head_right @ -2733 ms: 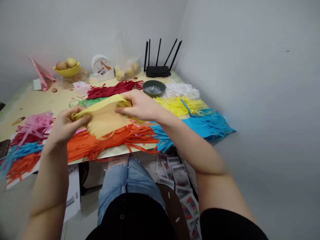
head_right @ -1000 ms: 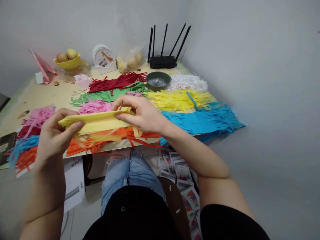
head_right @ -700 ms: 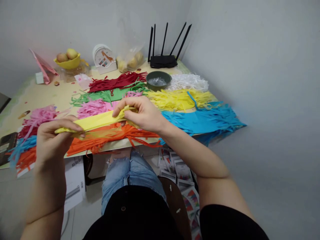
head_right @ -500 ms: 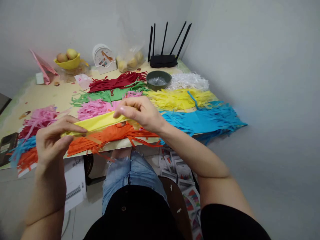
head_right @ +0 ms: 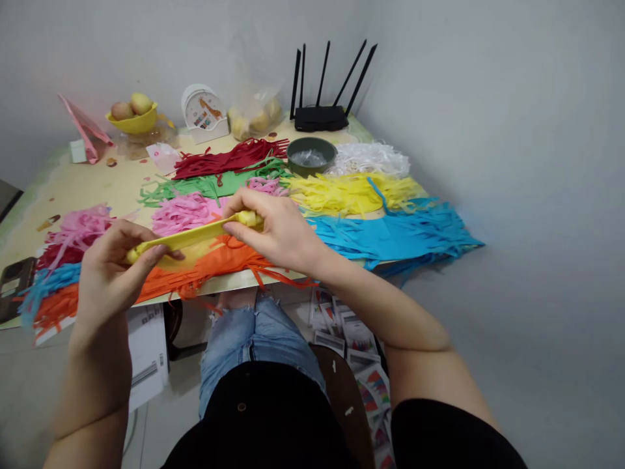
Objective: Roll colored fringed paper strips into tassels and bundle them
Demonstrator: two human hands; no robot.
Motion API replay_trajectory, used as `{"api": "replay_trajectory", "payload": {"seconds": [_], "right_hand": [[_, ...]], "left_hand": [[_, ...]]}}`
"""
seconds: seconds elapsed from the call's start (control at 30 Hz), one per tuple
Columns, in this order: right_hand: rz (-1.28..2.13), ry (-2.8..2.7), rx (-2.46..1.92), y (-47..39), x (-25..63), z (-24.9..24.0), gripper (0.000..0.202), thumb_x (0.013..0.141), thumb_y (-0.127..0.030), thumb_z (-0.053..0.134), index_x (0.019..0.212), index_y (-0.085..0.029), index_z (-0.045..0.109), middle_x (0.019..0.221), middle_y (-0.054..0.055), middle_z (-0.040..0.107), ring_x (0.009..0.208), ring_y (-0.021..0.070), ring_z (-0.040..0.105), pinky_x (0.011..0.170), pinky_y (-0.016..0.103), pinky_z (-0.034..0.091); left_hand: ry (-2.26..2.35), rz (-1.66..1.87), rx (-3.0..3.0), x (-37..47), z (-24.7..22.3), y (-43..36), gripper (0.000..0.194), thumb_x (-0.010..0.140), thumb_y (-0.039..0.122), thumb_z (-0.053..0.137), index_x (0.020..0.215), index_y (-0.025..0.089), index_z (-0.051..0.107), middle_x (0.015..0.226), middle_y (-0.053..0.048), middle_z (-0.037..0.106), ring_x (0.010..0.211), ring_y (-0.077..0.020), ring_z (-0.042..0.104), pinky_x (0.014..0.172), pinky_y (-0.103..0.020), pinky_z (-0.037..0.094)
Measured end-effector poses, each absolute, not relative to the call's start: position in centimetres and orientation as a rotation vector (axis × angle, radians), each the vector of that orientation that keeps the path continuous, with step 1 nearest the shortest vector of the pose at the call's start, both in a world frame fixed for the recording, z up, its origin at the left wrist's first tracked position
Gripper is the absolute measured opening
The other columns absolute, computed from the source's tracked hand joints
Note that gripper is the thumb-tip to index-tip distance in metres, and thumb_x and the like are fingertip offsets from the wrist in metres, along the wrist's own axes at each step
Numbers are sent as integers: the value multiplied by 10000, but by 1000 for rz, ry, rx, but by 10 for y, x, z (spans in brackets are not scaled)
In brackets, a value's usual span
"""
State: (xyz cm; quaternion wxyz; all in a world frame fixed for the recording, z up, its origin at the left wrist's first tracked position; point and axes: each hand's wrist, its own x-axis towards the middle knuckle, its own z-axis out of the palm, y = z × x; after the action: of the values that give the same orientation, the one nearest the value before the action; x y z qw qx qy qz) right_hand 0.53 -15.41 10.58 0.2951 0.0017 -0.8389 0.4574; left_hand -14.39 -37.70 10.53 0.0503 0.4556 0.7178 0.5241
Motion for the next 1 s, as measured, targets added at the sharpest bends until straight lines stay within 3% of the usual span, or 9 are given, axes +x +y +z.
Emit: {"api": "replay_trajectory", "payload": {"seconds": [0.13,0.23,0.4,0.57,0.7,0.83,0.93,1.0], "right_hand": [[1529,-2112,36,-154,5,104,153,880,-309,704,938,-167,713,935,36,737,650,103,677,591,228,534],[1637,-2022,67,-154,4,102,155,874,-302,718,934,-168,767,849,27,737,640,95,681,593,218,565],[1723,-1956,165,-154,3,98,152,878,-259,699,938,-180,814,788,28,752,624,87,666,625,223,594],[1632,-1956,205,-153,0,95,163,846,-231,672,885,-172,819,804,44,763,658,101,671,625,225,592],[1593,-2028,188,-153,0,96,194,863,-293,676,881,-153,808,799,55,764,651,110,671,594,220,556],[1314,-2157,40,-157,3,100,155,858,-284,713,930,-174,794,906,57,785,805,159,710,738,271,565],[1106,-2200,-12,-161,5,101,207,868,-219,684,1052,-203,777,1073,56,784,963,192,713,869,318,553],[1046,-2223,-30,-162,6,101,166,873,-197,664,999,-195,773,1024,53,787,927,189,711,854,314,543]], "left_hand": [[1918,1782,1156,-144,102,-378,123,868,282,753,949,216,688,699,-7,691,580,-162,692,619,-300,613],[1809,1899,1089,-144,101,-375,140,845,257,772,977,211,760,635,6,672,567,-154,693,630,-293,625],[1683,2013,1053,-141,103,-368,38,787,243,799,802,216,777,571,13,649,530,-141,662,670,-319,637],[1702,2023,1104,-139,102,-367,118,811,254,760,705,211,730,583,5,624,550,-130,624,749,-349,633],[1799,1951,1285,-138,98,-369,230,857,381,723,714,203,698,652,-29,636,574,-151,597,636,-336,565],[2139,1844,1353,-134,96,-370,352,866,348,741,621,214,525,629,-7,570,603,-142,536,594,-302,468],[2322,1758,1420,-132,95,-370,184,853,316,760,792,222,614,743,0,631,625,-129,573,601,-277,468],[2410,1637,1505,-134,96,-370,144,863,284,752,980,231,687,838,-6,699,663,-126,631,641,-263,494]]}}
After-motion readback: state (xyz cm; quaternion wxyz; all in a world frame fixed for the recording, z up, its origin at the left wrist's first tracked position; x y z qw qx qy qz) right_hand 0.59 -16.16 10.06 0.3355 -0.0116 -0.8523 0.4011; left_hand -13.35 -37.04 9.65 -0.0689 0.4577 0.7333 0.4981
